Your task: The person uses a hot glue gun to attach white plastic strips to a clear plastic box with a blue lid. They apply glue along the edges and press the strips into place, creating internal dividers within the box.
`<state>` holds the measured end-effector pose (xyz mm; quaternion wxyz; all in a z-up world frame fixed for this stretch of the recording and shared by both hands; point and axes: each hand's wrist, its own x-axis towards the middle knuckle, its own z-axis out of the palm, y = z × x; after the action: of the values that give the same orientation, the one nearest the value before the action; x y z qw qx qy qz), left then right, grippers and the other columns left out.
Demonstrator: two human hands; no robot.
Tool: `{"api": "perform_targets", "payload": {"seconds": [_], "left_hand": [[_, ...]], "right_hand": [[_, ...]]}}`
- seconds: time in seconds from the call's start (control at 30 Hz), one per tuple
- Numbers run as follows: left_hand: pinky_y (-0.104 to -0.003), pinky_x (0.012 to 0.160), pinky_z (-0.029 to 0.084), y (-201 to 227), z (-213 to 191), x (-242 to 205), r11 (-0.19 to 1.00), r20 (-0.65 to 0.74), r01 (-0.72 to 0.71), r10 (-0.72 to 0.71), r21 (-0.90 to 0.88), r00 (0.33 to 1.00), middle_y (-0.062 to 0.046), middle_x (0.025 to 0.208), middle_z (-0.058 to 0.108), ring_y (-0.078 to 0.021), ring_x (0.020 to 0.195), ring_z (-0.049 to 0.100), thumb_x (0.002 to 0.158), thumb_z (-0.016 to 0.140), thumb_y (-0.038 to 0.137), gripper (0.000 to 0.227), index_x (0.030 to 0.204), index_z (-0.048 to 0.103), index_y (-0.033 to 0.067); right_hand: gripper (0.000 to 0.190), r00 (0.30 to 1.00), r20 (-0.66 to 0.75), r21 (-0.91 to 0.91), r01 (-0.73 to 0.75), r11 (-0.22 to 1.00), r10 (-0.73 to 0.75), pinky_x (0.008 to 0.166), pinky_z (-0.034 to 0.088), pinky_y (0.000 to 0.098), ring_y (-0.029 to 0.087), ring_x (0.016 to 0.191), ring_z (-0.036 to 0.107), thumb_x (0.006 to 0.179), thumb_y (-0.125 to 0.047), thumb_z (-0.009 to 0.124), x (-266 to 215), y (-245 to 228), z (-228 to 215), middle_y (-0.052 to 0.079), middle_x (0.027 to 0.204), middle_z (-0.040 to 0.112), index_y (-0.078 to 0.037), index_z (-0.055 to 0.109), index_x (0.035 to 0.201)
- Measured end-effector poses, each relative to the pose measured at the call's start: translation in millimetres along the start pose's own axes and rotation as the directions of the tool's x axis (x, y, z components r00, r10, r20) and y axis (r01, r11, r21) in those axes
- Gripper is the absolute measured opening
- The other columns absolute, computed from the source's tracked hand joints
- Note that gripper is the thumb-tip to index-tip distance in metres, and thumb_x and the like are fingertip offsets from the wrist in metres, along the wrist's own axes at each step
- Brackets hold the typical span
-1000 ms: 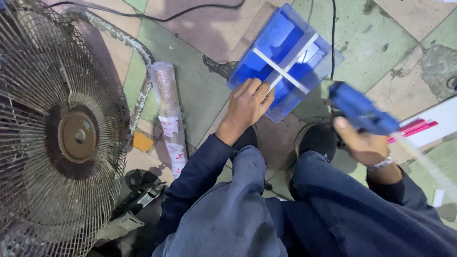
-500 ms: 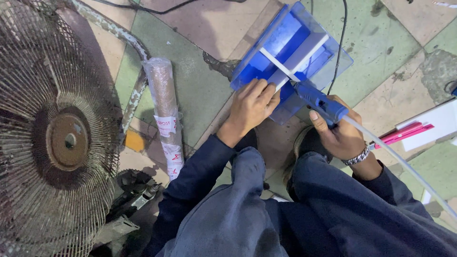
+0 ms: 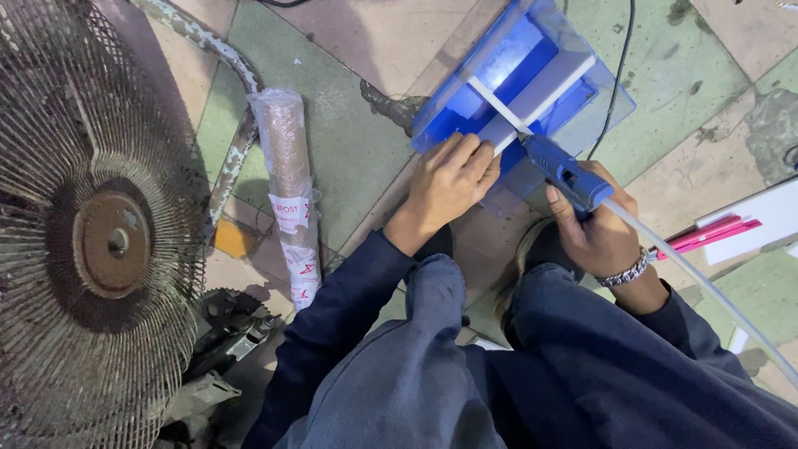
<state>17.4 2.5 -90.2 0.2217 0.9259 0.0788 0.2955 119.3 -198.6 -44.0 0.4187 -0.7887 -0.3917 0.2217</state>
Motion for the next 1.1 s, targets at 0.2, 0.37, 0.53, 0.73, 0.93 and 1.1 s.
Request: {"api": "perform_targets", "payload": {"seconds": [0.2, 0.37, 0.53, 0.73, 0.93, 1.1], "left_hand": [[-0.027, 0.053, 0.053, -2, 4, -8, 0.999, 0.026, 0.024, -0.023, -0.044, 0.999, -0.003, 0.072, 0.047, -0.0195, 0.061, 0.057, 0.077, 0.066, 0.001, 0.006, 0.079, 0.063, 0.0061], [-0.027, 0.053, 0.053, -1, 3, -5, 1.0, 0.014, 0.011, -0.011, -0.016, 1.0, -0.003, 0.072, 0.044, -0.0204, 0.061, 0.056, 0.077, 0.065, 0.003, 0.005, 0.079, 0.062, 0.0062], [-0.026, 0.053, 0.052, -1, 3, -3, 1.0, -0.003, -0.003, 0.003, 0.017, 1.0, -0.003, 0.071, 0.041, -0.02, 0.059, 0.055, 0.078, 0.062, 0.003, 0.005, 0.077, 0.059, 0.0069], [-0.025, 0.053, 0.051, -1, 3, -4, 1.0, -0.002, 0.003, -0.003, 0.009, 1.0, -0.003, 0.071, 0.042, -0.019, 0.06, 0.055, 0.079, 0.062, 0.003, 0.005, 0.077, 0.06, 0.0069], [-0.024, 0.052, 0.05, 1, 0, 3, 1.0, -0.026, 0.012, -0.013, -0.014, 1.0, -0.003, 0.07, 0.039, -0.0193, 0.058, 0.052, 0.08, 0.059, 0.0, 0.008, 0.074, 0.057, 0.0064], [-0.027, 0.052, 0.052, -1, 5, -5, 1.0, -0.016, 0.014, -0.014, -0.028, 1.0, -0.005, 0.071, 0.042, -0.0219, 0.059, 0.055, 0.079, 0.061, 0.001, 0.006, 0.076, 0.059, 0.0057]], "right_hand": [[0.018, 1.0, -0.006, -0.073, 0.021, 0.997, -0.021, 0.063, 0.049, 0.0466, 0.05, 0.078, 0.062, 0.104, -0.006, 0.071, -8, 10, 2, 0.024, 0.094, 0.064, 0.007, 0.06, 0.099], [0.022, 0.999, 0.013, -0.133, 0.042, 0.99, -0.04, 0.058, 0.046, 0.0467, 0.048, 0.074, 0.06, 0.106, -0.008, 0.07, -8, 13, 2, 0.021, 0.087, 0.06, 0.004, 0.058, 0.092], [0.024, 0.999, 0.014, -0.185, 0.037, 0.982, -0.035, 0.055, 0.046, 0.0456, 0.045, 0.072, 0.06, 0.106, -0.01, 0.07, -11, 15, 3, 0.019, 0.084, 0.059, 0.003, 0.058, 0.09], [0.025, 0.998, 0.032, -0.205, 0.051, 0.977, -0.046, 0.054, 0.045, 0.047, 0.046, 0.072, 0.06, 0.106, -0.009, 0.069, -10, 15, 3, 0.02, 0.082, 0.057, 0.003, 0.057, 0.089], [0.019, 1.0, 0.013, -0.098, 0.005, 0.995, -0.004, 0.058, 0.048, 0.047, 0.049, 0.076, 0.062, 0.104, -0.006, 0.071, -3, 2, -1, 0.022, 0.091, 0.064, 0.006, 0.061, 0.094], [0.017, 0.999, 0.031, -0.082, -0.039, 0.996, 0.041, 0.059, 0.047, 0.0499, 0.053, 0.077, 0.06, 0.104, -0.006, 0.07, -5, 4, -1, 0.025, 0.086, 0.061, 0.006, 0.062, 0.097]]}}
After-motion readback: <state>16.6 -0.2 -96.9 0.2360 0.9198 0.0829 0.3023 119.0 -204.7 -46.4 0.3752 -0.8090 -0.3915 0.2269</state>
